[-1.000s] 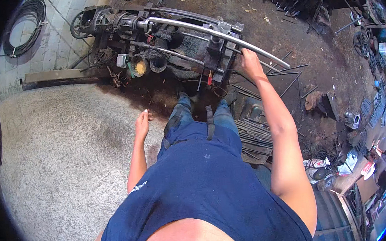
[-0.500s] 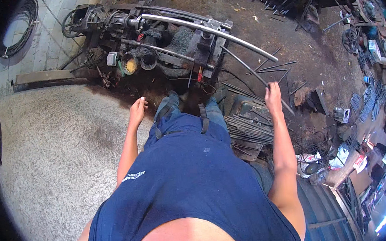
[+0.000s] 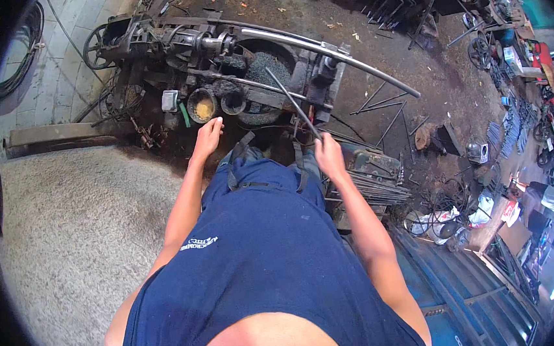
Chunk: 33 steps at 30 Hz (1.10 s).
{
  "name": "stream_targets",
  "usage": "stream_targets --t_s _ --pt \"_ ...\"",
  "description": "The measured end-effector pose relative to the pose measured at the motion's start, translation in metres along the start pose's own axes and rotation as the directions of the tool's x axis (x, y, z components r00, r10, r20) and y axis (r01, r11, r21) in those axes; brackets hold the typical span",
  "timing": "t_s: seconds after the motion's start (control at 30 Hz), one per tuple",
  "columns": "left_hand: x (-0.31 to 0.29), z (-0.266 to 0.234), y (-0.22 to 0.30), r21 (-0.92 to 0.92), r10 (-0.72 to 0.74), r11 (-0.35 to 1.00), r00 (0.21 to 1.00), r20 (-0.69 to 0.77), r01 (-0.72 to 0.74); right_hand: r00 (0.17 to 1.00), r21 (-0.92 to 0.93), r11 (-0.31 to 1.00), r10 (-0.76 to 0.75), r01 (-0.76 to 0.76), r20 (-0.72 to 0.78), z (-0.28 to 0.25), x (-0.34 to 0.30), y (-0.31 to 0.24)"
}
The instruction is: Operating a manual machine to bend metal rods into shape.
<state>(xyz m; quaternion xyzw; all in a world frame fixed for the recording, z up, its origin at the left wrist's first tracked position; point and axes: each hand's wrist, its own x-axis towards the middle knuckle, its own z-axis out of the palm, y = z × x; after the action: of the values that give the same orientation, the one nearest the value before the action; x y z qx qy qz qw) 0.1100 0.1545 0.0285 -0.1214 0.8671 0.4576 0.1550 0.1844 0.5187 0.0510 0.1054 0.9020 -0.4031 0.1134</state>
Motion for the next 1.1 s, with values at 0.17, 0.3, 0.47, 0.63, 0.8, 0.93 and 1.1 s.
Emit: stream_targets --t_s 0.17,0.3,0.47,0.63,0.8,0.93,1.1 --pt "0.027 -0.048 -0.012 0.087 0.094 0.991 0.993 0.064 -0.099 0.982 -0.014 0.993 0.117 -0.120 -0.148 0.081 0.064 -0.062" --pt "0.031 -0.079 -0.033 0.066 0.111 0.991 0.992 0.058 -0.115 0.967 -0.170 0.955 0.226 -0.243 -0.117 0.103 0.084 -0.092" --pt "0.036 -0.102 -0.055 0.042 0.047 0.998 0.998 0.051 -0.049 0.966 -0.170 0.959 0.202 -0.229 -0.161 0.102 0.090 -0.113" --pt "0.038 -0.111 -0.051 -0.007 -0.019 1.000 0.996 0.088 0.020 0.959 -0.217 0.936 0.253 -0.277 -0.131 0.105 0.090 -0.116" --pt "0.044 -0.113 -0.053 0.013 0.058 0.998 0.996 0.064 -0.059 0.954 -0.163 0.951 0.232 -0.264 -0.190 0.101 0.089 -0.131" --pt "0.049 -0.116 -0.054 0.049 0.132 0.990 0.990 0.044 -0.134 0.961 -0.223 0.936 0.249 -0.271 -0.121 0.100 0.095 -0.125" --pt "0.046 -0.123 -0.008 0.111 0.264 0.958 0.964 0.025 -0.265 0.978 -0.295 0.935 0.161 -0.195 -0.135 0.079 0.085 -0.125"
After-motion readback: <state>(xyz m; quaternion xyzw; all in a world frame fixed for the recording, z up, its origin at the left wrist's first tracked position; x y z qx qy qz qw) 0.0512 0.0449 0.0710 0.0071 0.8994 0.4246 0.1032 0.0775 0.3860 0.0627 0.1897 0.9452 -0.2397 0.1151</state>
